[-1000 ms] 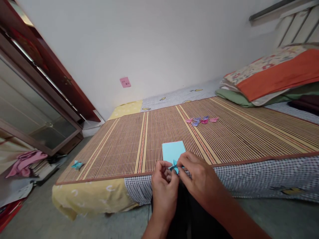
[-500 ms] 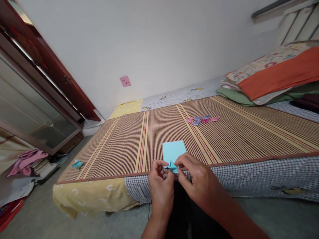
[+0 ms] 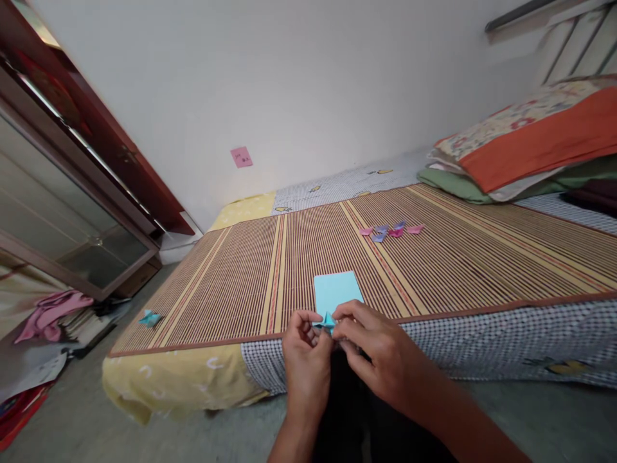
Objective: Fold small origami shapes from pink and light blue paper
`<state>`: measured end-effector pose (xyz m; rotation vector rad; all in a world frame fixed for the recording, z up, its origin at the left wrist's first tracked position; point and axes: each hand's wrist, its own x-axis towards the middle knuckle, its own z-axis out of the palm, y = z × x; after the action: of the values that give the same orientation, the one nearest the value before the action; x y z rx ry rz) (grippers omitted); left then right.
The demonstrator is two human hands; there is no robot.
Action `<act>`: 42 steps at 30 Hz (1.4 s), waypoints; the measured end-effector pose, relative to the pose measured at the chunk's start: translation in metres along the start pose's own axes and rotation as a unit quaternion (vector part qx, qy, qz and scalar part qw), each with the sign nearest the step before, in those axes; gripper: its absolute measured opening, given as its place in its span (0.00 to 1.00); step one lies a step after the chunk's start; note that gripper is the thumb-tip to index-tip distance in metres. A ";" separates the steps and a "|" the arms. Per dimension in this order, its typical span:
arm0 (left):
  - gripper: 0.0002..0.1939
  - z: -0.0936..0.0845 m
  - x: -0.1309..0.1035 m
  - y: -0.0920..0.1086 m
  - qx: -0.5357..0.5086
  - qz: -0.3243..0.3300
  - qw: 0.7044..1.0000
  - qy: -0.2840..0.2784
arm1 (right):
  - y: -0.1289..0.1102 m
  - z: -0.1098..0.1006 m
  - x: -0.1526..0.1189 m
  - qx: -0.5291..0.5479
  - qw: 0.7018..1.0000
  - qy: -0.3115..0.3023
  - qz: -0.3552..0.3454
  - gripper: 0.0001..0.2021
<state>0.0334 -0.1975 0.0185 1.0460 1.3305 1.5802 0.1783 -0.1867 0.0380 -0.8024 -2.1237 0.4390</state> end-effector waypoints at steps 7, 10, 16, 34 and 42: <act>0.09 0.001 0.002 0.000 -0.001 -0.002 1.000 0.008 | 0.002 0.004 0.000 -0.145 0.989 -0.004 -0.024 0.09; 0.10 0.001 0.002 -0.001 -0.001 -0.002 1.000 0.008 | 0.001 0.006 0.000 -0.186 0.982 -0.015 -0.026 0.11; 0.10 0.001 0.004 0.001 -0.029 -0.021 0.999 -0.009 | 0.002 0.009 0.000 -0.195 0.979 -0.046 -0.019 0.12; 0.20 -0.005 -0.003 0.004 0.101 0.015 0.981 -0.164 | 0.013 -0.014 0.012 0.135 0.977 -0.041 0.158 0.10; 0.20 -0.005 -0.004 0.009 0.104 0.012 0.968 -0.226 | 0.010 -0.017 0.009 0.083 0.975 -0.102 0.178 0.11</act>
<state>0.0299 -0.2040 0.0268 1.4542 1.1793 1.1389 0.1907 -0.1727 0.0482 -1.0813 -2.0944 0.9094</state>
